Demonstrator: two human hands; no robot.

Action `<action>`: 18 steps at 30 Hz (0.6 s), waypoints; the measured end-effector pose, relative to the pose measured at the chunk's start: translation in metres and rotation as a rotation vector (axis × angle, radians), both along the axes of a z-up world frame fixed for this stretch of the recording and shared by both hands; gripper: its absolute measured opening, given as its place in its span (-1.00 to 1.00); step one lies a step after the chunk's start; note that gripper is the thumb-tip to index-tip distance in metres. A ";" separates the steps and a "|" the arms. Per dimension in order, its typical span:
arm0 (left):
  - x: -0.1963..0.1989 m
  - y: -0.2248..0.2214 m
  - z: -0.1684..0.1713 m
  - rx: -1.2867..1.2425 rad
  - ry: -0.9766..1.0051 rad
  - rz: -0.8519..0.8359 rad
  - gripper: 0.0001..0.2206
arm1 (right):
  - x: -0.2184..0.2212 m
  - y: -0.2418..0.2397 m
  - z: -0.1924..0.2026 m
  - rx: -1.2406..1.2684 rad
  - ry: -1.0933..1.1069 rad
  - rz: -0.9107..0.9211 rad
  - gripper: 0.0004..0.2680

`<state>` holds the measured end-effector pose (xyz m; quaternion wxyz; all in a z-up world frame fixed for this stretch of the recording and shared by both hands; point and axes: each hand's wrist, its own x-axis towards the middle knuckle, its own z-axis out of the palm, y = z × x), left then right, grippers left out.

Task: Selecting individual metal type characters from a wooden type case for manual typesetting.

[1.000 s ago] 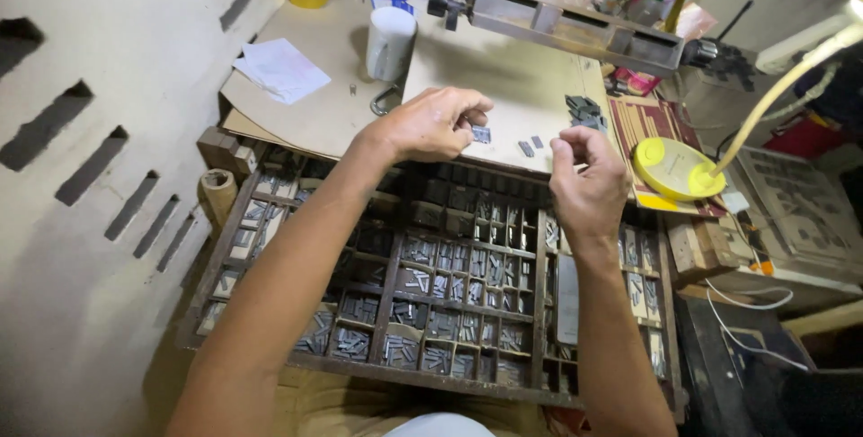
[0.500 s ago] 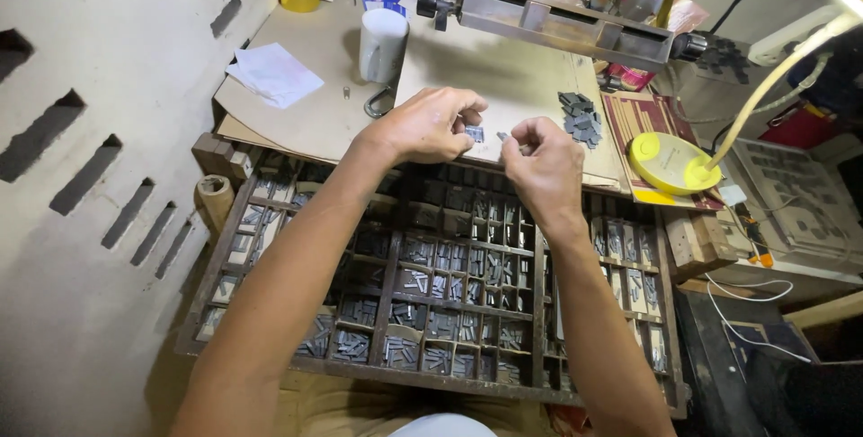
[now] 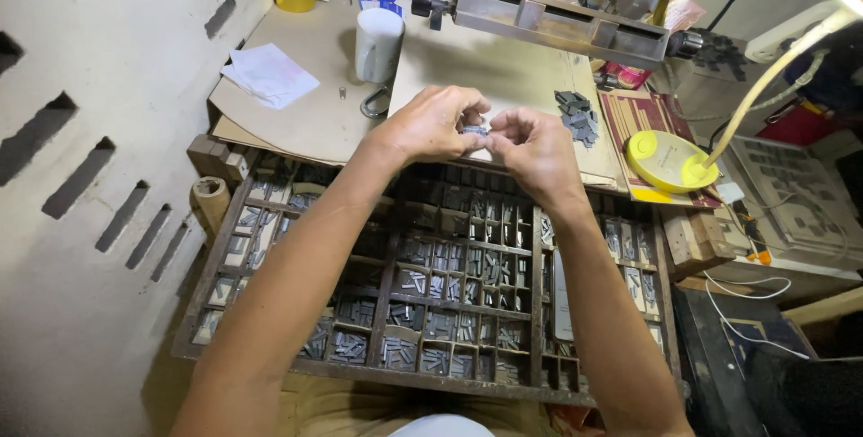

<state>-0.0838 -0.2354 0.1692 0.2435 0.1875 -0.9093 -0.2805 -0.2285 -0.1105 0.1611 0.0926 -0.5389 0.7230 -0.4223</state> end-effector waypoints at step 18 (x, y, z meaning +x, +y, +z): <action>-0.010 -0.005 -0.011 0.033 0.042 0.037 -0.67 | -0.065 0.020 0.006 0.051 0.298 -0.116 -0.89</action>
